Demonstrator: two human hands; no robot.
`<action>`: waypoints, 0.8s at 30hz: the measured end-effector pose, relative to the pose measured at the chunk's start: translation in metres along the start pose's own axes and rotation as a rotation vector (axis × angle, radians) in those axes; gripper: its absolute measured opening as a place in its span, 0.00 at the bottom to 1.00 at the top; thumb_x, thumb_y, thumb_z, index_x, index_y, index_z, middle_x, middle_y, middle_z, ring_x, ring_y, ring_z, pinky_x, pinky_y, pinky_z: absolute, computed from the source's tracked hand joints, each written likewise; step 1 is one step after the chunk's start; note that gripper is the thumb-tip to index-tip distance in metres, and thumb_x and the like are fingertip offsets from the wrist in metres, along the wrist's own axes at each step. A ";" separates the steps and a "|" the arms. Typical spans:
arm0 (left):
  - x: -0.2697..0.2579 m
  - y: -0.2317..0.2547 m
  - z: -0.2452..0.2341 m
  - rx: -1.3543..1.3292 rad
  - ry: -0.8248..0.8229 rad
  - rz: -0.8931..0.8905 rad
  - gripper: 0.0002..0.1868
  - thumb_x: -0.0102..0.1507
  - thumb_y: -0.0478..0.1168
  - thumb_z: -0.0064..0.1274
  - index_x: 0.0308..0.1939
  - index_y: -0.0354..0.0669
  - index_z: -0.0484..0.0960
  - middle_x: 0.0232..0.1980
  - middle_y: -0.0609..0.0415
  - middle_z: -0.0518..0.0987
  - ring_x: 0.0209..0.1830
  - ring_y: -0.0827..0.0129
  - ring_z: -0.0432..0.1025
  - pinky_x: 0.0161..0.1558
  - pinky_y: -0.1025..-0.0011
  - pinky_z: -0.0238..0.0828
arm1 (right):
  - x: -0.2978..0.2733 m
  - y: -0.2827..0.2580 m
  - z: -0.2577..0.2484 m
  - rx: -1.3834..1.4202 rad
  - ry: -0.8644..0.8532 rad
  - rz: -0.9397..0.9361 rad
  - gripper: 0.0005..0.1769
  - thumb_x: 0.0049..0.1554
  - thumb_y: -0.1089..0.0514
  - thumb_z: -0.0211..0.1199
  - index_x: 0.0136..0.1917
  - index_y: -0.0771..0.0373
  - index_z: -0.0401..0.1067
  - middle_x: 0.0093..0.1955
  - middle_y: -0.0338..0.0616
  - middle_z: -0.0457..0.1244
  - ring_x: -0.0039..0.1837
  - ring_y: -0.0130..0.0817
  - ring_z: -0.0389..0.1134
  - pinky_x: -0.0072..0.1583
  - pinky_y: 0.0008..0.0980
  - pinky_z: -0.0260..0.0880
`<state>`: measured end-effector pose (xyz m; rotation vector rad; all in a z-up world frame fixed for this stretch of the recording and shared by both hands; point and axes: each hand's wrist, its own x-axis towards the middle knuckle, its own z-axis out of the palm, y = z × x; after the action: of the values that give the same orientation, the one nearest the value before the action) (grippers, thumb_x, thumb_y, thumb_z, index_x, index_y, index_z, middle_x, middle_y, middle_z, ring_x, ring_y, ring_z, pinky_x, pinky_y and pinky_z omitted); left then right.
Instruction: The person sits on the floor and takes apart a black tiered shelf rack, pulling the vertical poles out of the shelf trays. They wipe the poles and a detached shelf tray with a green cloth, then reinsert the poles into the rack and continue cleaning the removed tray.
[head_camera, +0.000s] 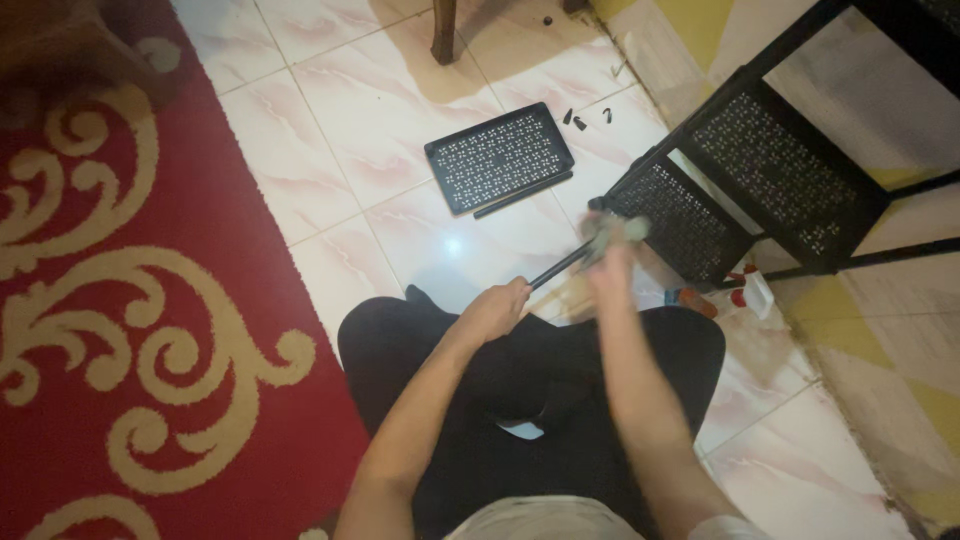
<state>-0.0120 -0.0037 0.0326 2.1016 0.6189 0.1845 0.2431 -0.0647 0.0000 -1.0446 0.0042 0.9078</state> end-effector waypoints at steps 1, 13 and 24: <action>-0.004 0.008 -0.007 0.031 0.019 -0.049 0.17 0.74 0.48 0.35 0.47 0.39 0.72 0.35 0.31 0.80 0.40 0.33 0.74 0.42 0.42 0.67 | 0.020 -0.021 -0.001 0.078 -0.005 -0.190 0.21 0.65 0.45 0.53 0.57 0.64 0.72 0.50 0.47 0.69 0.51 0.37 0.68 0.53 0.38 0.71; -0.005 0.010 -0.022 0.135 0.290 0.046 0.14 0.61 0.47 0.47 0.39 0.43 0.84 0.36 0.36 0.83 0.37 0.38 0.77 0.40 0.46 0.73 | -0.102 0.048 0.028 -1.962 -0.729 -1.092 0.32 0.58 0.56 0.53 0.73 0.70 0.58 0.69 0.58 0.58 0.73 0.55 0.57 0.76 0.67 0.43; -0.008 0.005 -0.018 0.129 0.258 -0.231 0.21 0.72 0.50 0.36 0.42 0.42 0.83 0.34 0.32 0.81 0.38 0.36 0.76 0.45 0.44 0.72 | 0.010 -0.037 -0.063 -1.926 -0.186 -0.654 0.21 0.60 0.53 0.59 0.62 0.67 0.66 0.60 0.61 0.63 0.65 0.58 0.64 0.66 0.53 0.64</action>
<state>-0.0233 0.0036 0.0477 2.1258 1.0458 0.2941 0.2984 -0.1121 -0.0106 -2.4379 -1.5313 0.1373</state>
